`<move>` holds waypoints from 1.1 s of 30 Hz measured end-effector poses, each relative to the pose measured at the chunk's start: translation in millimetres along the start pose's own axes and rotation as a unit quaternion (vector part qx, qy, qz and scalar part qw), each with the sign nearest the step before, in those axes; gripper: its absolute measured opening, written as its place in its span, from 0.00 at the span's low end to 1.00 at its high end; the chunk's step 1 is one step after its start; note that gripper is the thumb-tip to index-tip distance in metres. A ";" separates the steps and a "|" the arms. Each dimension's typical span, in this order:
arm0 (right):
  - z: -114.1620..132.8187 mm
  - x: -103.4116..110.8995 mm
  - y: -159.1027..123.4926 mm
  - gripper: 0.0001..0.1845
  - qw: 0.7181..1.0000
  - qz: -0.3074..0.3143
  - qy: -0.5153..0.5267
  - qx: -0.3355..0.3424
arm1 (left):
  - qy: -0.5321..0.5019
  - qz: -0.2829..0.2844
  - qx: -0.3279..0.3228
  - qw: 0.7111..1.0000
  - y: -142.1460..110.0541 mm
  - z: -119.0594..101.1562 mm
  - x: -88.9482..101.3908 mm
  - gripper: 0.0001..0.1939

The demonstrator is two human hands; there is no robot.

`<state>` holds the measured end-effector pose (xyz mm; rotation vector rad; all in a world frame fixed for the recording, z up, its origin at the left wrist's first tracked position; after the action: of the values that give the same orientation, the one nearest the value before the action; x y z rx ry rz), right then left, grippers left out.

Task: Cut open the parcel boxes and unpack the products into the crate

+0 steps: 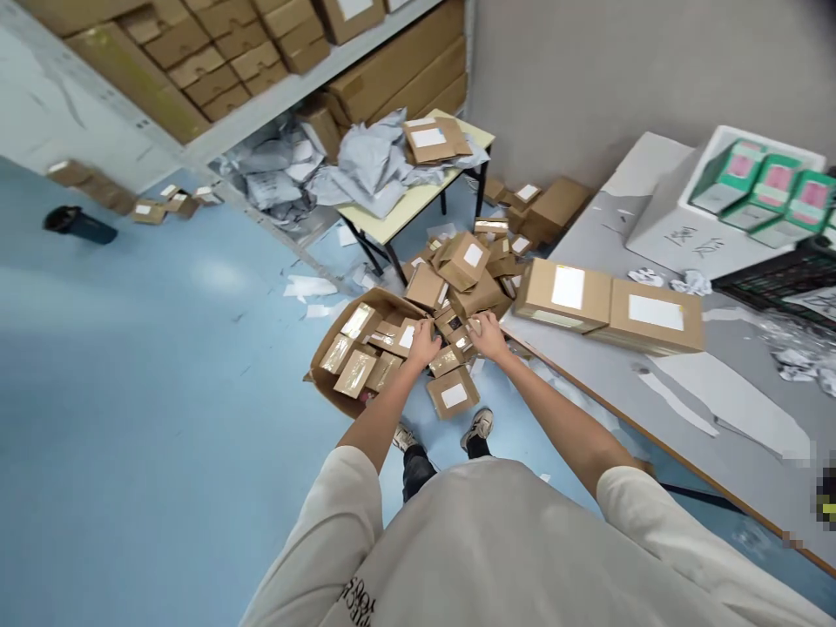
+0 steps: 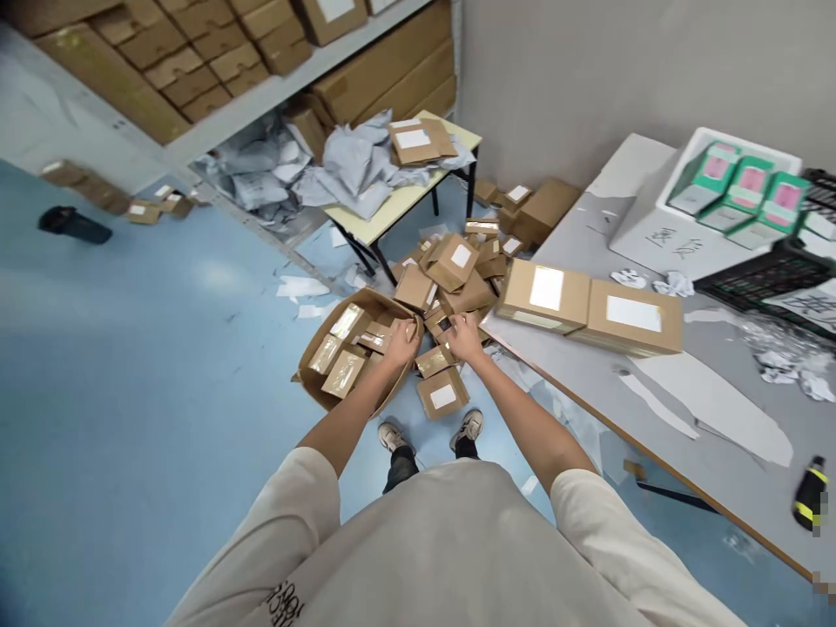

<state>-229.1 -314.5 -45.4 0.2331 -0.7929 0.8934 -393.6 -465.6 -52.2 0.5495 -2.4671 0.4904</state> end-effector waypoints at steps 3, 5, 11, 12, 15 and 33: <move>41.8 -61.9 8.6 0.23 0.999 0.042 -0.010 0.015 | -0.011 -0.014 0.036 0.999 -37.4 60.8 41.0 0.28; 69.8 -105.3 12.1 0.22 0.998 0.064 -0.007 0.020 | -0.018 -0.017 0.054 0.998 -61.9 102.8 68.1 0.28; 152.7 -224.9 18.4 0.21 0.991 0.129 -0.011 0.022 | -0.039 -0.016 0.124 0.991 -127.3 220.0 151.0 0.28; 166.1 -240.7 19.5 0.21 0.990 0.137 -0.012 0.022 | -0.042 -0.015 0.136 0.990 -136.6 235.4 164.2 0.28; 202.8 -279.9 24.1 0.21 0.986 0.165 -0.012 0.025 | -0.062 -0.023 0.172 0.983 -160.4 273.9 198.8 0.28; 169.5 -450.5 92.6 0.26 0.946 0.319 -0.055 0.019 | -0.144 -0.083 0.320 0.933 -183.9 458.3 162.3 0.30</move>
<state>-555.3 -613.7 -256.0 0.0547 -0.9762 1.5181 -630.2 -873.1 -271.7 1.1473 -2.4648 1.2349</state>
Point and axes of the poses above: each hand's wrist, its own y-axis towards the middle knuckle, its own x-axis out of the back of the hand, z = x × y, the point moved 2 cm from there along y, towards the middle knuckle, and after that the axes turned 10 degrees about z, right-handed, at the moved point
